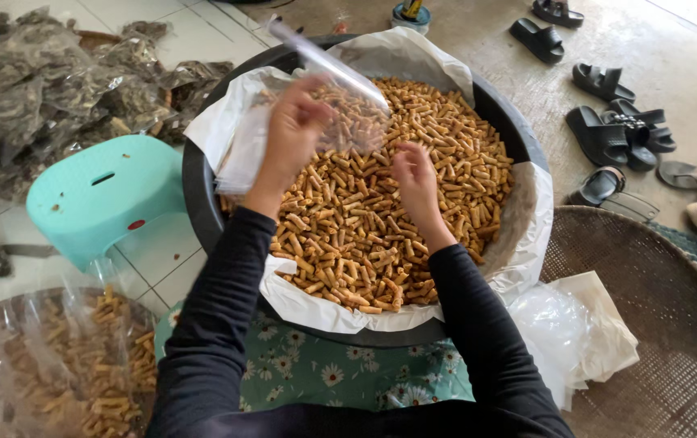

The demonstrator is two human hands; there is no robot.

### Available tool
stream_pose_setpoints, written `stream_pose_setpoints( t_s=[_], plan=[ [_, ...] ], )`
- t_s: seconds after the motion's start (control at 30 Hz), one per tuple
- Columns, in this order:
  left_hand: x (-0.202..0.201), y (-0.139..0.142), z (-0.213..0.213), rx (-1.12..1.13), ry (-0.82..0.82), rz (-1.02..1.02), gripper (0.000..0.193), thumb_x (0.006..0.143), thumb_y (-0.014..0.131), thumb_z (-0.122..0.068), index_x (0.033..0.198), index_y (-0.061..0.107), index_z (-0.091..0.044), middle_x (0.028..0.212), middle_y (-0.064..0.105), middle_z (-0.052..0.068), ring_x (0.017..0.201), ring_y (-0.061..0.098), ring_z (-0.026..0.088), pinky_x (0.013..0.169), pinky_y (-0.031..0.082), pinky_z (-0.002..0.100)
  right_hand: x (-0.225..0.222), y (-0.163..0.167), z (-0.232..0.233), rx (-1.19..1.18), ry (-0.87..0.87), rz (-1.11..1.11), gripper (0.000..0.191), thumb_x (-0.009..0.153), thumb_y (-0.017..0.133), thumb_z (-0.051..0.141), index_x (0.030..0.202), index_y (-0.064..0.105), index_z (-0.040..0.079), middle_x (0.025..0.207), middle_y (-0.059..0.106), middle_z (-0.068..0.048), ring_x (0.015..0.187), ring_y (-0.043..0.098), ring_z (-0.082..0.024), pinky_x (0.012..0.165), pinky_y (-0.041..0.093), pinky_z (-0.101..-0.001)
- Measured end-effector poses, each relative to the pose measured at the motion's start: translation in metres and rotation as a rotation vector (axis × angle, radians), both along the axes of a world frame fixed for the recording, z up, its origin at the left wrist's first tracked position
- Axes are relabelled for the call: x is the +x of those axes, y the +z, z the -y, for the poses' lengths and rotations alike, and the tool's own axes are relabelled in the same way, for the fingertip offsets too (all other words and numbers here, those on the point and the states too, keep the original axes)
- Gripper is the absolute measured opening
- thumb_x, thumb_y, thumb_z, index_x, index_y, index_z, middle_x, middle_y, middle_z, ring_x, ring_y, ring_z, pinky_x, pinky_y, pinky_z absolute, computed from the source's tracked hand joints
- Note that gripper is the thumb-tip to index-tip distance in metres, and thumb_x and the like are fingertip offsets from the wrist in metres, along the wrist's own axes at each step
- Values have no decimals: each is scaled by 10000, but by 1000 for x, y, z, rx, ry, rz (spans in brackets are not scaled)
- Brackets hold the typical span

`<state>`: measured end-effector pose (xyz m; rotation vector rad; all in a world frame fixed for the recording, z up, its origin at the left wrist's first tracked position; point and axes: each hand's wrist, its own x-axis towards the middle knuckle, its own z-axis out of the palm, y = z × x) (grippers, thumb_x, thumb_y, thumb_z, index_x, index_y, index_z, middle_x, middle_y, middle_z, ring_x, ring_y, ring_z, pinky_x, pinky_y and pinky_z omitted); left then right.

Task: The person sits on the floor beside a large paper-lined basin filled with fried snack sticks. They open a clear plastic bag, grab handfuls of snack sticks from the basin, fill the bag, seal it, and set the filled bag aside with other completed bags.

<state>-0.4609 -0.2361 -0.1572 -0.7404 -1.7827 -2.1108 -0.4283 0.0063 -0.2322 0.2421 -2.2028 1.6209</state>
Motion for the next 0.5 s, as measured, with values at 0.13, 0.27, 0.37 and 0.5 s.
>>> stream_pose_setpoints(
  t_s=[0.13,0.27,0.37,0.5],
  plan=[
    [35,-17,-70,-298,61,-385,192,964,704,-42,1077,719,-196,1046,675,60,957,623,191,831,541,313,-13,6,-23,-960,-61,-96,310,1094,446,331,1310,460,109,1023,639,-89,837,642,-177,728,569,-339],
    [53,-33,-109,-520,-155,-99,206,948,733,-93,1142,780,-144,1119,673,85,973,695,176,860,612,320,-13,10,-49,-1143,-312,-75,230,1058,448,348,1136,408,136,897,590,-70,654,498,-175,543,413,-323],
    [53,-29,-118,-268,-167,-356,507,834,837,-128,1275,628,8,1277,651,144,1103,654,205,896,546,347,-13,11,-57,-855,-470,-250,263,1117,460,359,1158,419,103,896,502,-52,645,421,-145,517,332,-305],
    [44,-16,-118,-96,-158,-39,216,954,718,-95,1170,727,-113,1055,787,25,959,760,108,822,635,235,-10,17,-51,-385,-533,-521,270,1176,441,314,1268,453,61,1090,477,-31,916,500,-105,794,459,-281]
  ],
)
